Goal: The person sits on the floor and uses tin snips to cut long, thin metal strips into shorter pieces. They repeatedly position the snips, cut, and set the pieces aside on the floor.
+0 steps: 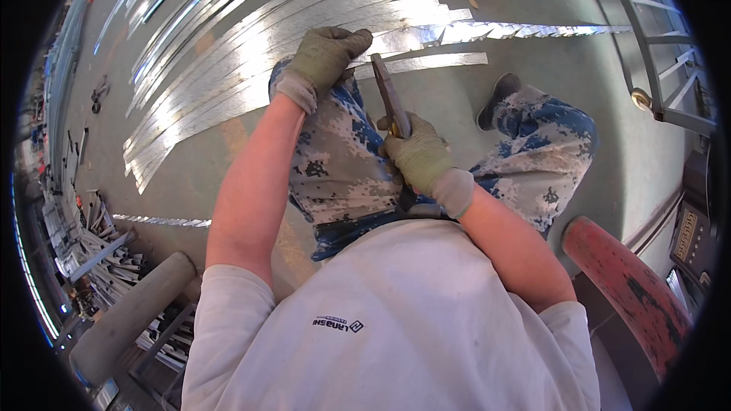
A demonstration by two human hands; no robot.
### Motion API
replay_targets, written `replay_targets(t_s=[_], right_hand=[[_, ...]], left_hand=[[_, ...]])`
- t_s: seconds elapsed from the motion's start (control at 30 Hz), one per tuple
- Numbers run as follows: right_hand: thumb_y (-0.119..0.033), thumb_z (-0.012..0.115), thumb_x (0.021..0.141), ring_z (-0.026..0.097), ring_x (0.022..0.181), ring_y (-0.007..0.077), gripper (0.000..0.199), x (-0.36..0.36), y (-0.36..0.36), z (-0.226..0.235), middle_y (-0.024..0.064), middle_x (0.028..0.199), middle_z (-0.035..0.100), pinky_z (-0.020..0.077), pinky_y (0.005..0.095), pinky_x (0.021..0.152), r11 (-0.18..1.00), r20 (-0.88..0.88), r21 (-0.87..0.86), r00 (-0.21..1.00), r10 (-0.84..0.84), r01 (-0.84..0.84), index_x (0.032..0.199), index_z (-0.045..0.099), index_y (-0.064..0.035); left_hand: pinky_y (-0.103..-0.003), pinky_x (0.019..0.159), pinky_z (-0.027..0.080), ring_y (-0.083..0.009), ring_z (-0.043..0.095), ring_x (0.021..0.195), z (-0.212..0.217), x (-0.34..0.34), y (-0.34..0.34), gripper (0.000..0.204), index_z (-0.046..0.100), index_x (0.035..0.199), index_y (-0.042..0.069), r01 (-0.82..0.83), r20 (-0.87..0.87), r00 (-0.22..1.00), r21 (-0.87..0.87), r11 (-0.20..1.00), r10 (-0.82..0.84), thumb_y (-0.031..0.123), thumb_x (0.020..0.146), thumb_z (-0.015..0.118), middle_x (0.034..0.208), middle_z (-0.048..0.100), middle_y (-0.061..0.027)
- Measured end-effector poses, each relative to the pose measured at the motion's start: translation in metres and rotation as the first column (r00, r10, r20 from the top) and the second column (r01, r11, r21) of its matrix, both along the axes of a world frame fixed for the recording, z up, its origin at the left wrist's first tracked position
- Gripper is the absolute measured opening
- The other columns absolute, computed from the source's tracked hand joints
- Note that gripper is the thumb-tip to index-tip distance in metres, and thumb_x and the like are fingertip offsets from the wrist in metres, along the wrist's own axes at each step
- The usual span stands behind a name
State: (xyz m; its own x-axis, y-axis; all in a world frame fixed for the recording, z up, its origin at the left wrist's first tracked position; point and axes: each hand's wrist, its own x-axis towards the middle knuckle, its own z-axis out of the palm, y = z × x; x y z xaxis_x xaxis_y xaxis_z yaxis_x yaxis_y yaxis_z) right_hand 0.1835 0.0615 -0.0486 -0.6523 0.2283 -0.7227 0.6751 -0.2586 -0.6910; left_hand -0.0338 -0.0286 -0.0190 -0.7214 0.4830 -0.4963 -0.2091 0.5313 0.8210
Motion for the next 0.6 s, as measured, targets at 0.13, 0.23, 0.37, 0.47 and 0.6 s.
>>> replay_targets(t_s=[0.13, 0.23, 0.37, 0.47, 0.6], right_hand=[[-0.008, 0.069, 0.1, 0.07, 0.067, 0.0242, 0.033, -0.002, -0.001, 0.002, 0.0143, 0.094, 0.076, 0.0585, 0.0415, 0.061, 0.984, 0.022, 0.174, 0.999, 0.033, -0.037, 0.133, 0.072, -0.0065], [-0.006, 0.07, 0.1, 0.067, 0.064, 0.0223, 0.033, -0.002, 0.001, 0.003, 0.0127, 0.092, 0.074, 0.057, 0.0402, 0.059, 0.993, 0.002, 0.118, 1.0, -0.005, 0.005, 0.133, 0.072, -0.0072], [-0.005, 0.072, 0.099, 0.066, 0.062, 0.0217, 0.033, -0.004, 0.001, 0.013, 0.0116, 0.092, 0.073, 0.0567, 0.0404, 0.058, 0.996, 0.01, -0.048, 0.997, -0.079, 0.08, 0.131, 0.071, -0.0075], [-0.009, 0.068, 0.101, 0.069, 0.068, 0.0251, 0.026, -0.005, -0.004, 0.026, 0.0099, 0.096, 0.072, 0.0585, 0.0414, 0.06, 0.963, 0.084, -0.204, 0.983, -0.161, 0.175, 0.127, 0.072, -0.0068], [-0.009, 0.069, 0.101, 0.067, 0.065, 0.0212, 0.029, -0.005, -0.009, 0.025, 0.0105, 0.094, 0.072, 0.0573, 0.04, 0.058, 0.983, 0.073, -0.094, 0.985, -0.154, 0.16, 0.129, 0.071, -0.0068]], left_hand=[[-0.032, 0.059, 0.054, -0.0134, 0.062, 0.064, -0.011, 0.0, 0.004, 0.061, 0.079, 0.127, -0.009, -0.038, -0.018, 0.999, 0.034, 0.999, 0.038, 0.045, 0.101, 0.089, 0.082, 0.073, -0.0074], [-0.032, 0.059, 0.053, -0.0138, 0.063, 0.064, -0.018, -0.004, 0.005, 0.06, 0.08, 0.124, -0.008, -0.031, -0.003, 1.0, 0.047, 0.998, 0.031, 0.047, 0.101, 0.088, 0.082, 0.073, -0.0069], [-0.032, 0.06, 0.054, -0.0139, 0.064, 0.065, -0.016, 0.0, 0.01, 0.058, 0.081, 0.124, -0.007, -0.004, -0.048, 0.999, 0.027, 1.0, 0.005, 0.047, 0.102, 0.086, 0.083, 0.074, -0.007], [-0.029, 0.07, 0.056, -0.0123, 0.066, 0.077, -0.012, 0.002, 0.016, 0.056, 0.083, 0.128, -0.004, 0.014, -0.038, 0.999, -0.001, 1.0, -0.014, 0.046, 0.102, 0.087, 0.105, 0.08, -0.007], [-0.031, 0.07, 0.055, -0.0134, 0.066, 0.078, -0.014, 0.0, 0.015, 0.056, 0.084, 0.124, -0.003, 0.057, -0.042, 0.997, -0.008, 0.998, -0.057, 0.048, 0.101, 0.087, 0.098, 0.078, -0.0061]])
